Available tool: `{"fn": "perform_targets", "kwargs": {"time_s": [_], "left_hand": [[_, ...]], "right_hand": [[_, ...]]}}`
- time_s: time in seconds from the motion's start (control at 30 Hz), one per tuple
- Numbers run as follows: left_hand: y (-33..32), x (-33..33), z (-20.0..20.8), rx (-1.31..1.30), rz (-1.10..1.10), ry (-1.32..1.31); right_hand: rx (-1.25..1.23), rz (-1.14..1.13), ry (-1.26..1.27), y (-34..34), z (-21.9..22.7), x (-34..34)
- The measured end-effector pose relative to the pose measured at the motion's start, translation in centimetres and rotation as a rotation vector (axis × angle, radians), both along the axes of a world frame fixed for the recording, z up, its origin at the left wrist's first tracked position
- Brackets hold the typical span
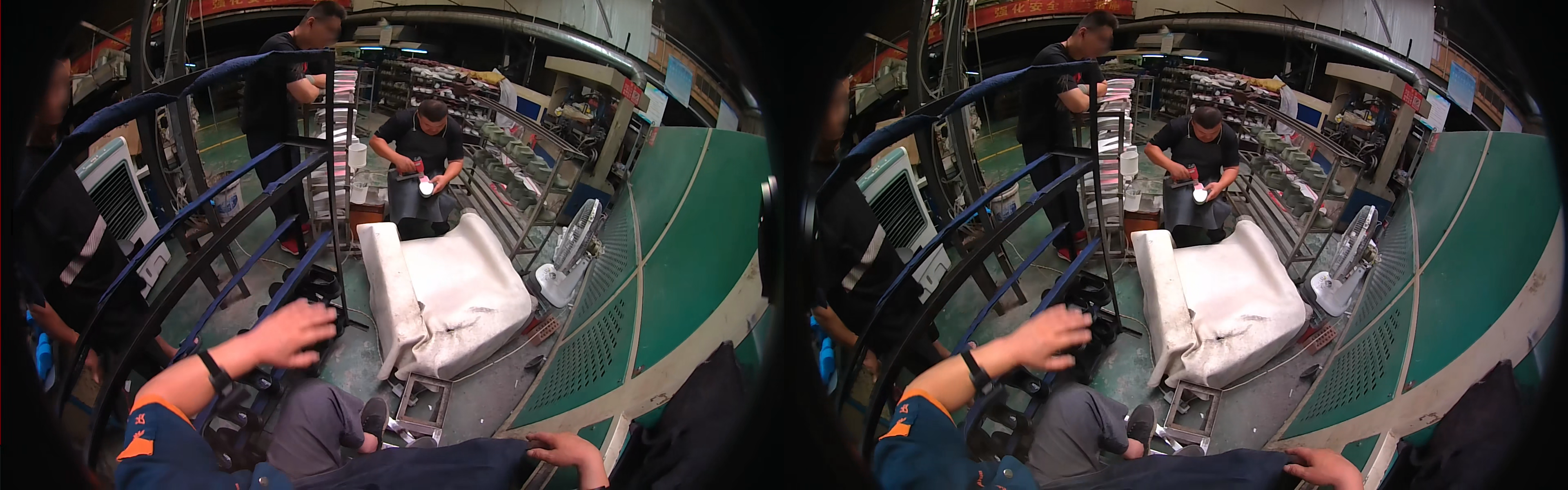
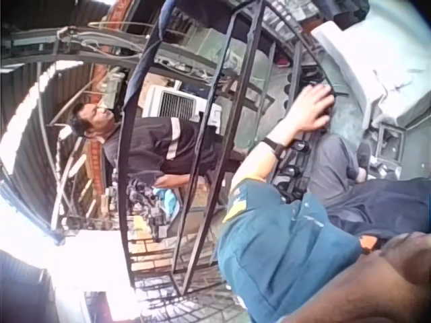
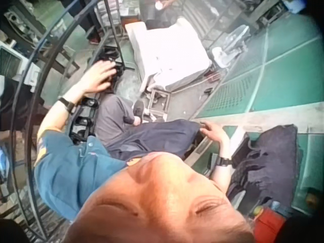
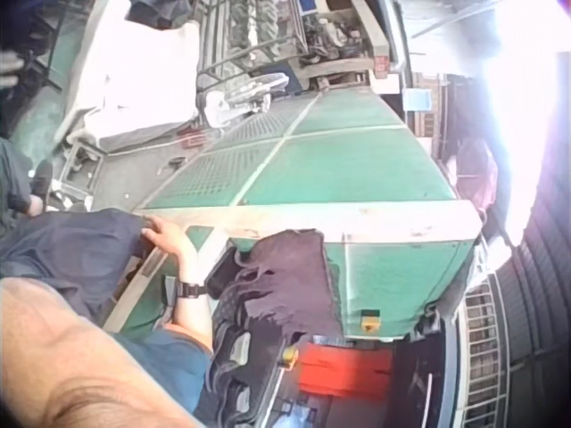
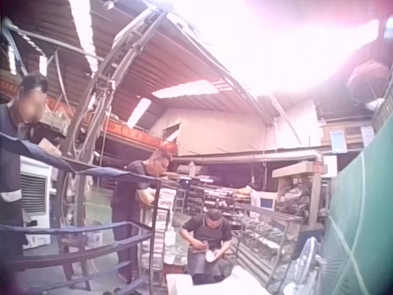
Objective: Inspect and assemble shoe soles and uppers on a production line.
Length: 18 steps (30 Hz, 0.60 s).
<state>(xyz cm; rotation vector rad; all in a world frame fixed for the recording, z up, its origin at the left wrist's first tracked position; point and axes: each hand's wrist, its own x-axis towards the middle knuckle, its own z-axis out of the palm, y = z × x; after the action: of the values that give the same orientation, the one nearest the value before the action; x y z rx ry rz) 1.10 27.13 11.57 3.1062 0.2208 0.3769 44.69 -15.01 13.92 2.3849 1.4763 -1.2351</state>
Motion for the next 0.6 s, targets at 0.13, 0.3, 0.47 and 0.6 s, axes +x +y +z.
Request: {"fn": "perform_targets", "kwargs": {"time_s": [0.13,0.3,0.47,0.6], "left_hand": [[-8.8,-3.0,-11.0,-0.475,0.158,-0.165],[-8.2,-3.3,-11.4,-0.493,0.152,-0.189],[-7.6,-4.0,-11.6,-0.505,0.105,-0.165],[-7.4,-3.8,-11.8,-0.492,0.084,-0.188]], "right_hand": [[0.015,0.020,0.008,0.2,0.0,0.0],[0.051,0.061,0.005,-0.4,-0.9,0.5],[0.037,0.056,0.022,0.1,-0.3,0.0],[0.019,0.045,0.034,0.3,-0.1,-0.1]]}}
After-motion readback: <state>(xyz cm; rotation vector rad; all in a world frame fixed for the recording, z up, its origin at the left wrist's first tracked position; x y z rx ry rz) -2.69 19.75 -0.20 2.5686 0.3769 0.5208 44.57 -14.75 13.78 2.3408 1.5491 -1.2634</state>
